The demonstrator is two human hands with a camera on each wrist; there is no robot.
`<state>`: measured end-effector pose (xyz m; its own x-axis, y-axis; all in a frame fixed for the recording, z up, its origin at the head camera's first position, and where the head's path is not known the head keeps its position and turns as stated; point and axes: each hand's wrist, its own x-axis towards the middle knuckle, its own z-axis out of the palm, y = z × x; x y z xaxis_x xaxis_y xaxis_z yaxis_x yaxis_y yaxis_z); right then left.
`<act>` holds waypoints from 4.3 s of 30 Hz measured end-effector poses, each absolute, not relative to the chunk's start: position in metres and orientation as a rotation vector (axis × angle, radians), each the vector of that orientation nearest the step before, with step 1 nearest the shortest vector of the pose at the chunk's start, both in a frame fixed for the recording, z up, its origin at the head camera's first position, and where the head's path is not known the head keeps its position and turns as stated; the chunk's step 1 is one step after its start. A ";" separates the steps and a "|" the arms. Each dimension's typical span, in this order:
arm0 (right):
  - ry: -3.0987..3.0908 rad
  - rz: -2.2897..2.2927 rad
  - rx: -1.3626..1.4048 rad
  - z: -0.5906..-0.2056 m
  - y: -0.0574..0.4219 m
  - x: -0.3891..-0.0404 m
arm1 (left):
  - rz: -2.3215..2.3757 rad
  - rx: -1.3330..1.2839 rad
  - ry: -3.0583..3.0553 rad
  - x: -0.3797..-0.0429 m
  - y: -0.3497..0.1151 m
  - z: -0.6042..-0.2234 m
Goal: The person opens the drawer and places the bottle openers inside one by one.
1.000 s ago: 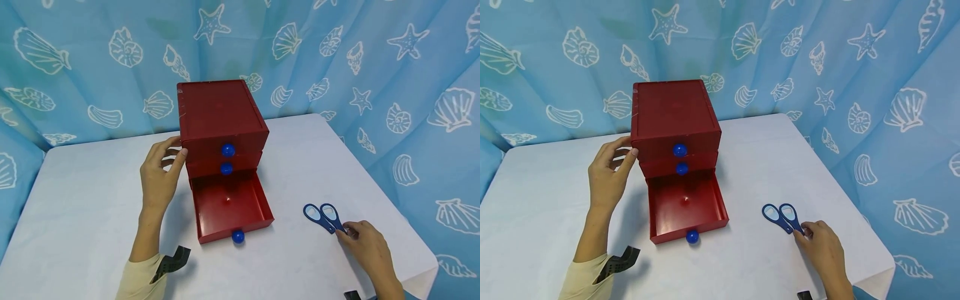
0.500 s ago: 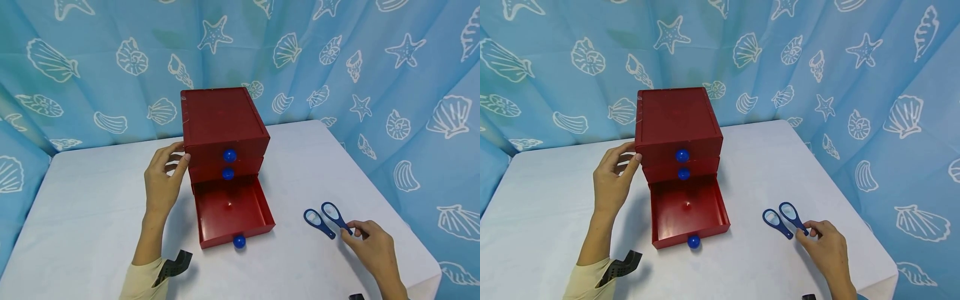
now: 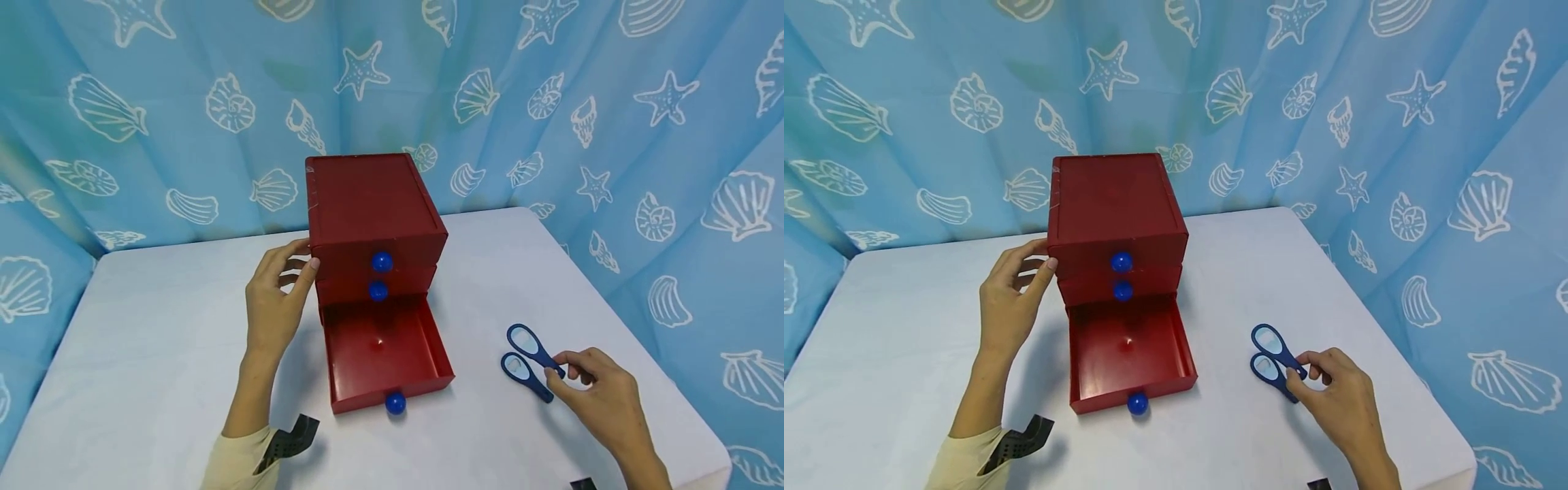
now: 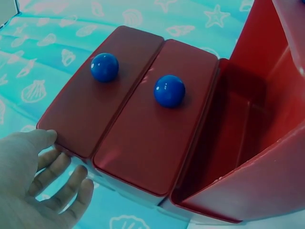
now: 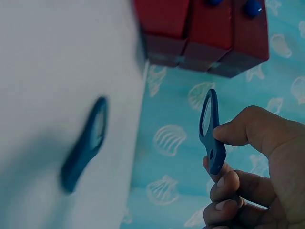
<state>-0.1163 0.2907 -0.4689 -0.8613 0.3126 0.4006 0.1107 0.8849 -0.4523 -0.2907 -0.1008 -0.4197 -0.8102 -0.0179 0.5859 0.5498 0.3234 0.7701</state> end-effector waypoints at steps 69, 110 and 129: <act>-2.736 0.533 -0.071 -0.493 0.272 -0.138 | -1.506 -0.420 -2.112 -0.276 -0.107 -0.397; -2.699 0.536 -0.183 -0.495 0.293 -0.121 | -1.488 -0.434 -2.119 -0.287 -0.098 -0.418; -2.677 0.596 -0.034 -0.448 0.244 -0.145 | -1.503 -0.441 -2.115 -0.297 -0.102 -0.430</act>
<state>-0.1452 0.2441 -0.4479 -0.9211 0.1080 0.3740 -0.0609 0.9089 -0.4125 -0.2968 -0.1022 -0.4299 -0.8204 -0.0267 0.5711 0.5306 0.3366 0.7779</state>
